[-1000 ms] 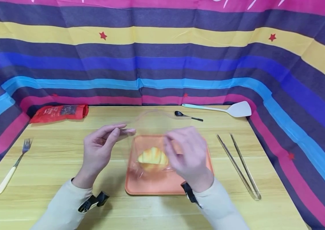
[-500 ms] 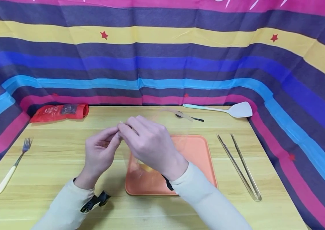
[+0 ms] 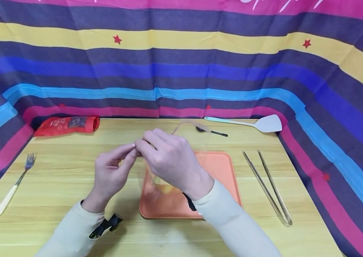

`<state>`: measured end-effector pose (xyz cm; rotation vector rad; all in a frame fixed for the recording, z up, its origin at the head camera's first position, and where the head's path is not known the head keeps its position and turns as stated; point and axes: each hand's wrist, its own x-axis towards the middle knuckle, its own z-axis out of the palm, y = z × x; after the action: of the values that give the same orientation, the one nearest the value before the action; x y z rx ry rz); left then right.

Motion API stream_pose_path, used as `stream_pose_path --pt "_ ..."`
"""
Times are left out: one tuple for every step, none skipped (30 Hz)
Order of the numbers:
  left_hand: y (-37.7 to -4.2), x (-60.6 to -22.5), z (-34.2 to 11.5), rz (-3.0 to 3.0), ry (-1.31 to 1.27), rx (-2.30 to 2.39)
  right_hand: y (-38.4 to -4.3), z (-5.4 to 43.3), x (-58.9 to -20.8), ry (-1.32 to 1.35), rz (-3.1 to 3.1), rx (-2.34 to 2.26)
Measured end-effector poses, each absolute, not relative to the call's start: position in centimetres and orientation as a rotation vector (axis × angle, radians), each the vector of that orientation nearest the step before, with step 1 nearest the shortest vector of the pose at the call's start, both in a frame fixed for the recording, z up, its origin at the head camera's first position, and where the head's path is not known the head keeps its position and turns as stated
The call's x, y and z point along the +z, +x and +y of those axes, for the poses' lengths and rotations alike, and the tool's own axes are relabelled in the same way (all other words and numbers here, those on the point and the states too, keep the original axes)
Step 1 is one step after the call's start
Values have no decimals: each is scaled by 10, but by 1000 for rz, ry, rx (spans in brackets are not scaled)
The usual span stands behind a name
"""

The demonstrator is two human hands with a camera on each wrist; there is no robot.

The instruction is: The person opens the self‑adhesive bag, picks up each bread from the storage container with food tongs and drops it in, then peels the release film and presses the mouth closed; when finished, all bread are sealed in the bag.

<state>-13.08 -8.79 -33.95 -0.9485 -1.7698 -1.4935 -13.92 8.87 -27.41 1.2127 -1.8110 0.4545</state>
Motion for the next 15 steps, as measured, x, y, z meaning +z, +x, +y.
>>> stream_pose_path --pt "-131 -339 -88 -1764 -949 -1494 -139 89 -274 1214 -1812 456" --pt "-131 -339 -88 -1765 -951 -1493 -139 89 -274 1216 -1813 455" --pt "-131 -339 -88 -1765 -952 -1489 -139 89 -273 1218 -1814 457" --pt "-131 -339 -88 -1762 -956 -1486 -139 89 -273 1218 -1815 460" --pt "-131 -339 -88 -1760 -961 -1485 -139 89 -273 1218 -1815 463" --pt "-131 -339 -87 -1755 -962 -1485 -139 90 -273 1218 -1815 465" --pt "-131 -339 -87 -1753 -966 -1482 -139 90 -273 1217 -1815 469" --pt "-131 -339 -88 -1756 -974 -1476 -139 90 -273 1216 -1815 473" --pt "-131 -339 -87 -1752 -975 -1476 -139 90 -273 1214 -1814 479" --pt "-132 -339 -87 -1748 -979 -1473 -139 90 -274 1212 -1813 484" --pt "-132 -340 -87 -1746 -977 -1473 -139 90 -274 1211 -1811 489" --pt "-132 -340 -87 -1743 -974 -1472 -139 90 -274 1211 -1810 500" --pt "-132 -340 -87 -1742 -974 -1467 -139 90 -274 1209 -1809 510" --pt "-132 -341 -87 -1740 -971 -1469 -139 89 -274 1207 -1809 520" --pt "-132 -341 -87 -1737 -967 -1471 -139 89 -274 1203 -1808 531"
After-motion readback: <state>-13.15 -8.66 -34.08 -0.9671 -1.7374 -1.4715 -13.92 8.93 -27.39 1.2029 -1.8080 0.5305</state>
